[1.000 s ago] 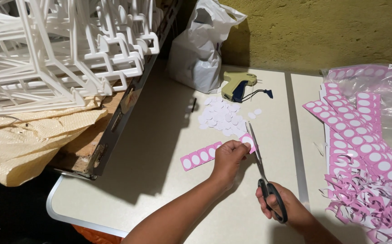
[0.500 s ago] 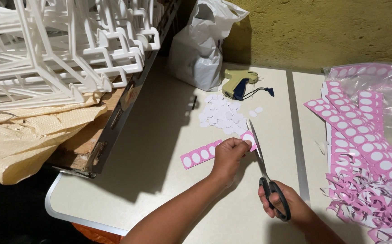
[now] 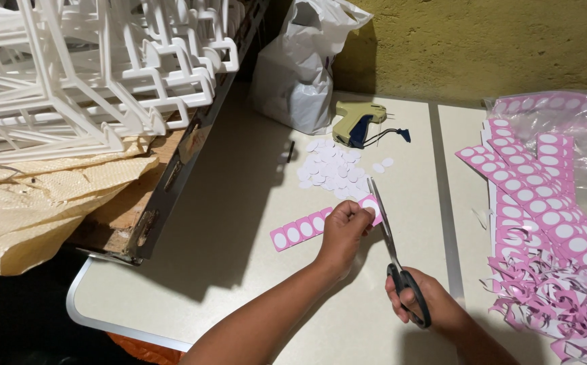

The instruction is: Cutting circular shapes out of fabric strips using a pair of scissors.

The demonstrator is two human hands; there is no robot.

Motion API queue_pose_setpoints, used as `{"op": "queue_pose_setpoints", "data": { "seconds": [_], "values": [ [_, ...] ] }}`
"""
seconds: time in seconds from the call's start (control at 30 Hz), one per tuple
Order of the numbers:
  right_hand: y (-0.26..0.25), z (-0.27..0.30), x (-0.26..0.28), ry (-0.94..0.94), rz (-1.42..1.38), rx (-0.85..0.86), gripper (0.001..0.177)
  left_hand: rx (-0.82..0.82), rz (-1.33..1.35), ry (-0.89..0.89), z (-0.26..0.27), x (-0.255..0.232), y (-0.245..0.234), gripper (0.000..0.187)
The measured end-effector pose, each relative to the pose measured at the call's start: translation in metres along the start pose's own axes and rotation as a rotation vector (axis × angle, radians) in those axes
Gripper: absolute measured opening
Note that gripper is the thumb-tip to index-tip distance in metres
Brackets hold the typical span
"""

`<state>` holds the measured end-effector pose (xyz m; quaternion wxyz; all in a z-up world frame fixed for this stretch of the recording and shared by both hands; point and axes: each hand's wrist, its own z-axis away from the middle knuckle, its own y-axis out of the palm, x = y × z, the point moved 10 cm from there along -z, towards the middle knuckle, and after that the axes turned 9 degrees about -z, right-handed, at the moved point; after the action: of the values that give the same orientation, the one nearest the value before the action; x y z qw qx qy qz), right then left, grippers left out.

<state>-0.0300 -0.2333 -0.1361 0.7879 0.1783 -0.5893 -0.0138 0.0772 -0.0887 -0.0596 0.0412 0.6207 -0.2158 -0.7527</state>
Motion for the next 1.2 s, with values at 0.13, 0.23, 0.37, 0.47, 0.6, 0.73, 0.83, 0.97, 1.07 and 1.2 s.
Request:
{"op": "queue_pose_setpoints", "data": {
  "seconds": [0.13, 0.23, 0.37, 0.47, 0.6, 0.73, 0.83, 0.97, 1.07, 1.2],
  "values": [
    [-0.007, -0.007, -0.018, 0.076, -0.163, 0.12, 0.098, 0.108, 0.112, -0.093, 0.011, -0.003, 0.016, 0.017],
    [0.007, -0.003, -0.002, -0.067, -0.15, 0.294, 0.109, 0.226, -0.043, -0.098, 0.016, 0.003, 0.027, 0.019],
    [0.007, -0.001, -0.007, 0.004, -0.293, 0.323, 0.114, 0.221, -0.231, -0.04, 0.013, 0.003, 0.023, 0.019],
    [0.009, -0.001, -0.004, 0.017, -0.254, 0.316, 0.117, 0.224, -0.251, -0.024, 0.012, 0.002, 0.022, 0.02],
    [0.017, 0.006, 0.02, -0.013, -0.003, 0.206, 0.123, 0.234, -0.284, 0.036, 0.008, 0.003, 0.02, 0.016],
    [0.011, 0.006, 0.013, 0.029, -0.031, 0.182, 0.124, 0.223, -0.247, 0.03, 0.01, 0.004, 0.021, 0.019],
    [0.013, 0.006, 0.014, -0.004, 0.01, 0.226, 0.126, 0.212, -0.25, 0.027, 0.01, 0.005, 0.021, 0.019],
    [0.016, 0.006, 0.017, -0.01, 0.031, 0.227, 0.127, 0.212, -0.185, 0.011, 0.007, 0.007, 0.02, 0.022],
    [0.017, 0.007, 0.018, -0.002, 0.07, 0.182, 0.129, 0.208, -0.26, 0.035, 0.006, 0.006, 0.017, 0.021],
    [0.021, 0.004, 0.022, -0.1, 0.083, 0.232, 0.12, 0.201, -0.259, 0.018, 0.005, 0.008, 0.016, 0.018]
  ]
}}
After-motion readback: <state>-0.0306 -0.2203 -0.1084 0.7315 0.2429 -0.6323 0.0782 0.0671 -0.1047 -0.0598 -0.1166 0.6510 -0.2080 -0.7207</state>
